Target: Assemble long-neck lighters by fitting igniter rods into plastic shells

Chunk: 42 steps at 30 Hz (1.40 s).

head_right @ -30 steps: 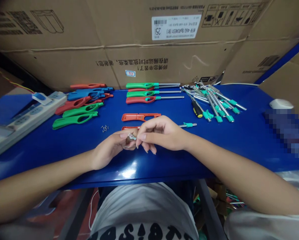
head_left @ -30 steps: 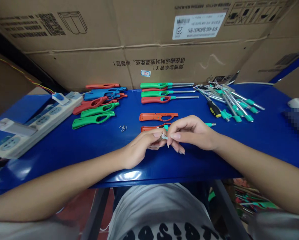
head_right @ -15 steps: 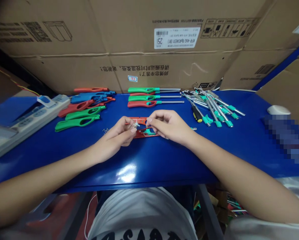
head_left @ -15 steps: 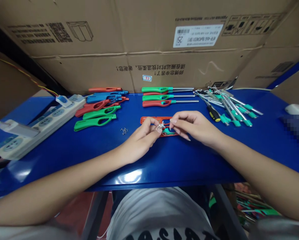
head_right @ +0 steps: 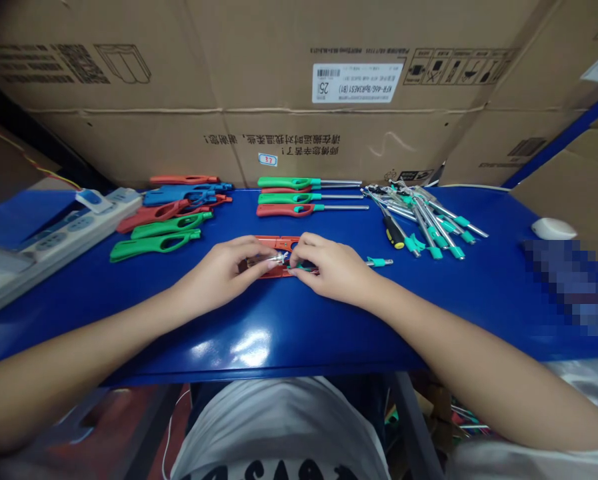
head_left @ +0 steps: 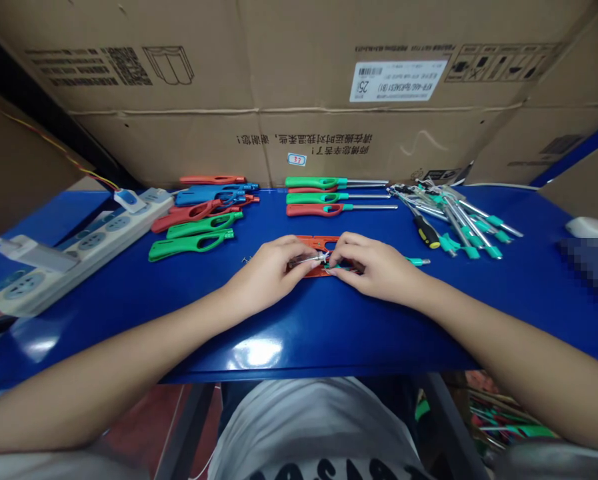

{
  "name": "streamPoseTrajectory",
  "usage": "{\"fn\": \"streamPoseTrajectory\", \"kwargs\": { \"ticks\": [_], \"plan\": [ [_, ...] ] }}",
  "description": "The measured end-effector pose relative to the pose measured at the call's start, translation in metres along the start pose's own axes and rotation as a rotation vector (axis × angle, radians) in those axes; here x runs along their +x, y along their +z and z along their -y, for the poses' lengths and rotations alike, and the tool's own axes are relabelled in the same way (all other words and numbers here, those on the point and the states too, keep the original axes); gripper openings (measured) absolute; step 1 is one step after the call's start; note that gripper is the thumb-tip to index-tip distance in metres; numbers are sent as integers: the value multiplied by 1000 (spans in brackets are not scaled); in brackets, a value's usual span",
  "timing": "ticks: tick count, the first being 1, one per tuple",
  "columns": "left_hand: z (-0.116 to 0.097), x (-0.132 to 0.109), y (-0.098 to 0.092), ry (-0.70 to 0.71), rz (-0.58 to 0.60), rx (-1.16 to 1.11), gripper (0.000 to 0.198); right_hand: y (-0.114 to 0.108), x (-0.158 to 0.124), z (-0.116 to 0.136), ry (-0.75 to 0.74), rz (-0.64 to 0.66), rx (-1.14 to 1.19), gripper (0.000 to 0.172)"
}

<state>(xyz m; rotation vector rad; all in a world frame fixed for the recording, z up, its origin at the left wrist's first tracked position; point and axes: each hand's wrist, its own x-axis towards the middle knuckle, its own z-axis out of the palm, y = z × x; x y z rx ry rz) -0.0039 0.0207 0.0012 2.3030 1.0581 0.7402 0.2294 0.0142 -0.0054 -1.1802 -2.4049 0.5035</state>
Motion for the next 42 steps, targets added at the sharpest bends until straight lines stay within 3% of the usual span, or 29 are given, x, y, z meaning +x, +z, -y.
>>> {"fn": "streamPoseTrajectory", "kwargs": {
  "ticks": [5, 10, 14, 20, 42],
  "plan": [
    [-1, 0, -1, -86, -17, -28, 24, 0, 3, -2, 45, -68, 180, 10],
    [1, 1, 0, -136, 19, -106, 24, -1, 5, -4, 393, 81, 618, 24],
    [2, 1, 1, -149, 32, -176, 24, -3, 9, -11, 385, 100, 810, 39],
    [3, 1, 3, -159, 40, -241, 26, -9, 12, -14, 379, 119, 833, 46],
    [6, 0, 8, -191, 40, -326, 27, -12, 12, -10, 372, 165, 781, 47]
  ]
}}
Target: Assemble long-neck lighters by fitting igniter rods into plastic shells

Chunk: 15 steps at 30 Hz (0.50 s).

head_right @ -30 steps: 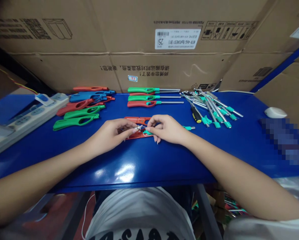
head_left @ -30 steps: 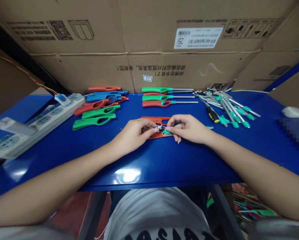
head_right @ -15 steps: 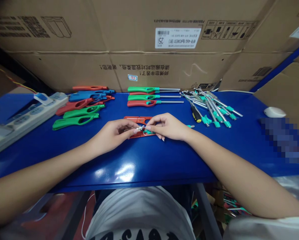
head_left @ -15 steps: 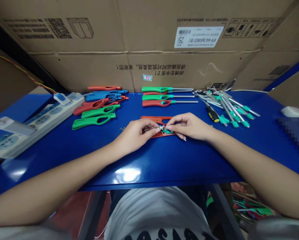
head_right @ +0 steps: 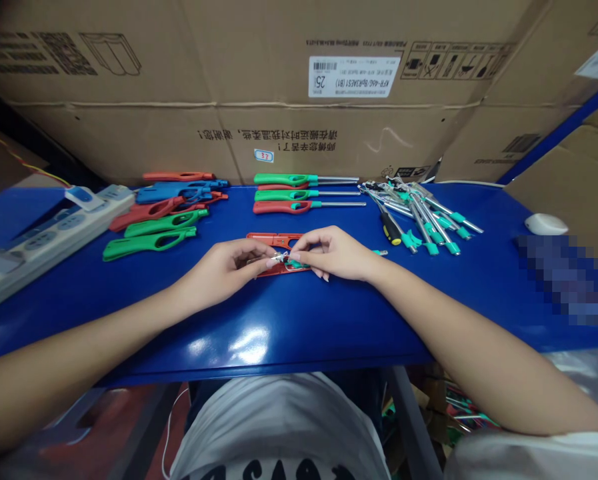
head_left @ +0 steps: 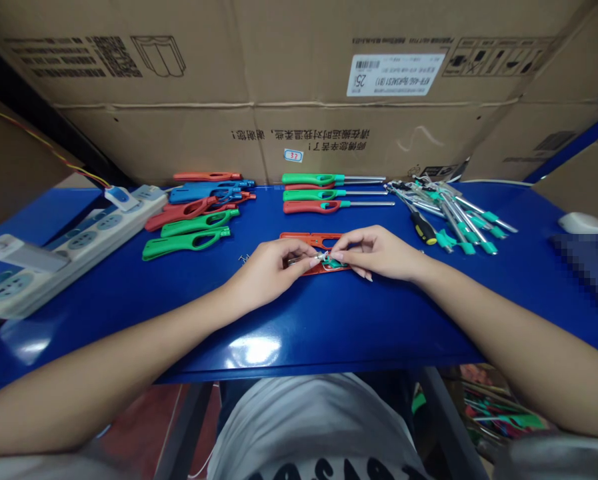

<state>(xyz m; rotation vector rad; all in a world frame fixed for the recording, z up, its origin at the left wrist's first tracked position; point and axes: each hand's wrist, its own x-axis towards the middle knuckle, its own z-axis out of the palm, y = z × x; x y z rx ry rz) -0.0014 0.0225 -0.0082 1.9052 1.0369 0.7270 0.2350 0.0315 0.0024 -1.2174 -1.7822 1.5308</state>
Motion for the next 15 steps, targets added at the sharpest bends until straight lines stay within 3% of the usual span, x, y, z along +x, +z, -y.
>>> {"fn": "streamPoseTrajectory", "kwargs": {
  "ticks": [15],
  "plan": [
    [-1, -1, 6, -8, -1, -33, 26, 3, 0, 0, -24, 18, -8, 43]
  ]
}}
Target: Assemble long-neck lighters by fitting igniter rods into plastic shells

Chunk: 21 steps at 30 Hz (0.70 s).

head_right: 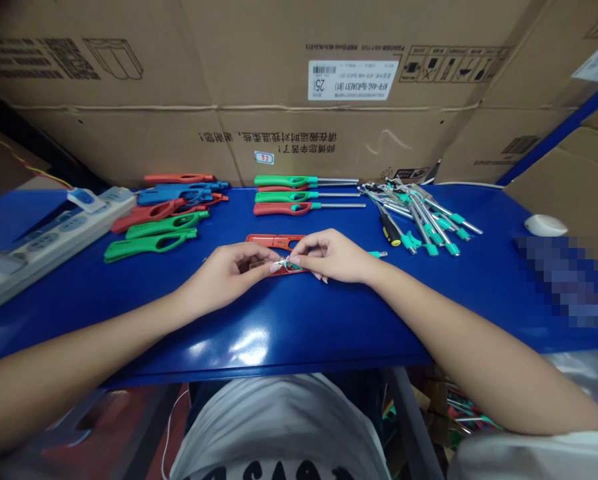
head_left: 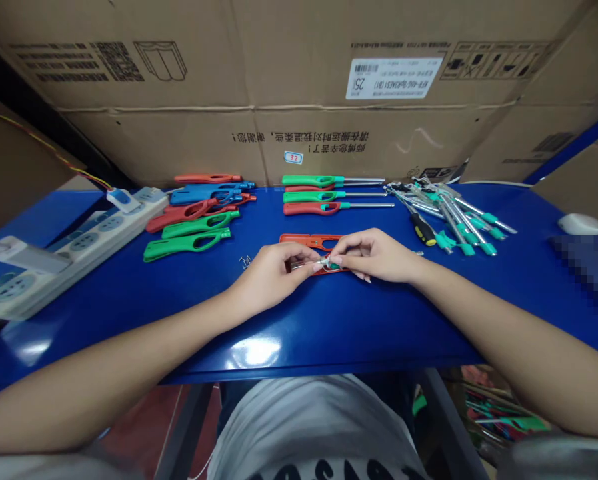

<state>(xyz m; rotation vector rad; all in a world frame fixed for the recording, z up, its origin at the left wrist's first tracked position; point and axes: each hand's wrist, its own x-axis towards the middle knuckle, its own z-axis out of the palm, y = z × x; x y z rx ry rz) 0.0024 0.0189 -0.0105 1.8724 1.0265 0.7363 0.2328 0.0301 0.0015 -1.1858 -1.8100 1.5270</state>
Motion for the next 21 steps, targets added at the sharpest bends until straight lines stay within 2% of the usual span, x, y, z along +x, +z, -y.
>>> {"fn": "streamPoseTrajectory", "kwargs": {
  "ticks": [21],
  "plan": [
    [1, 1, -2, -16, -35, 22, 27, -4, 0, -2, 5, 12, 4, 40]
  ]
}}
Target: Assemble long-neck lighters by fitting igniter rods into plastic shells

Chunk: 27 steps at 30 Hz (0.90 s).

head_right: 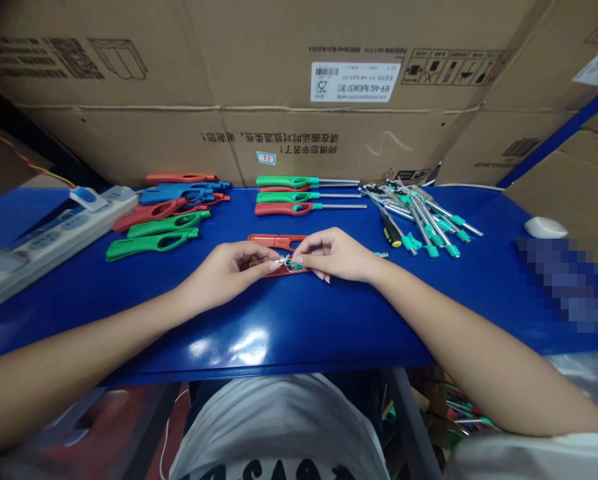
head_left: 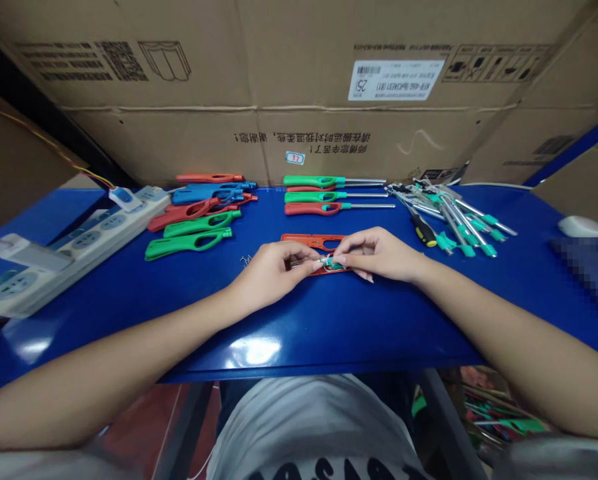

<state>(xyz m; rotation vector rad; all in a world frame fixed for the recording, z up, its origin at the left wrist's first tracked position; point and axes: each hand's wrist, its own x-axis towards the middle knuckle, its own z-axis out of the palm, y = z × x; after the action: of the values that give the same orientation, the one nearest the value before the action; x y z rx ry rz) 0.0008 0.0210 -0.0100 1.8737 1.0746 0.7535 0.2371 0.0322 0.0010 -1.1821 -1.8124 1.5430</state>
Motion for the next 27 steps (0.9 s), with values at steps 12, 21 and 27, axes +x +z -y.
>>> {"fn": "streamPoseTrajectory", "kwargs": {
  "ticks": [12, 21, 27],
  "plan": [
    [1, 0, 1, 5, 10, -32, 26, 0, 0, -2, -15, 3, 5, 37],
    [1, 1, 2, 0, 44, -15, 25, 2, 1, -5, -28, 4, -27, 38],
    [4, 1, 3, 2, 40, -15, 25, 4, 1, -7, -50, 4, -52, 36]
  ]
}}
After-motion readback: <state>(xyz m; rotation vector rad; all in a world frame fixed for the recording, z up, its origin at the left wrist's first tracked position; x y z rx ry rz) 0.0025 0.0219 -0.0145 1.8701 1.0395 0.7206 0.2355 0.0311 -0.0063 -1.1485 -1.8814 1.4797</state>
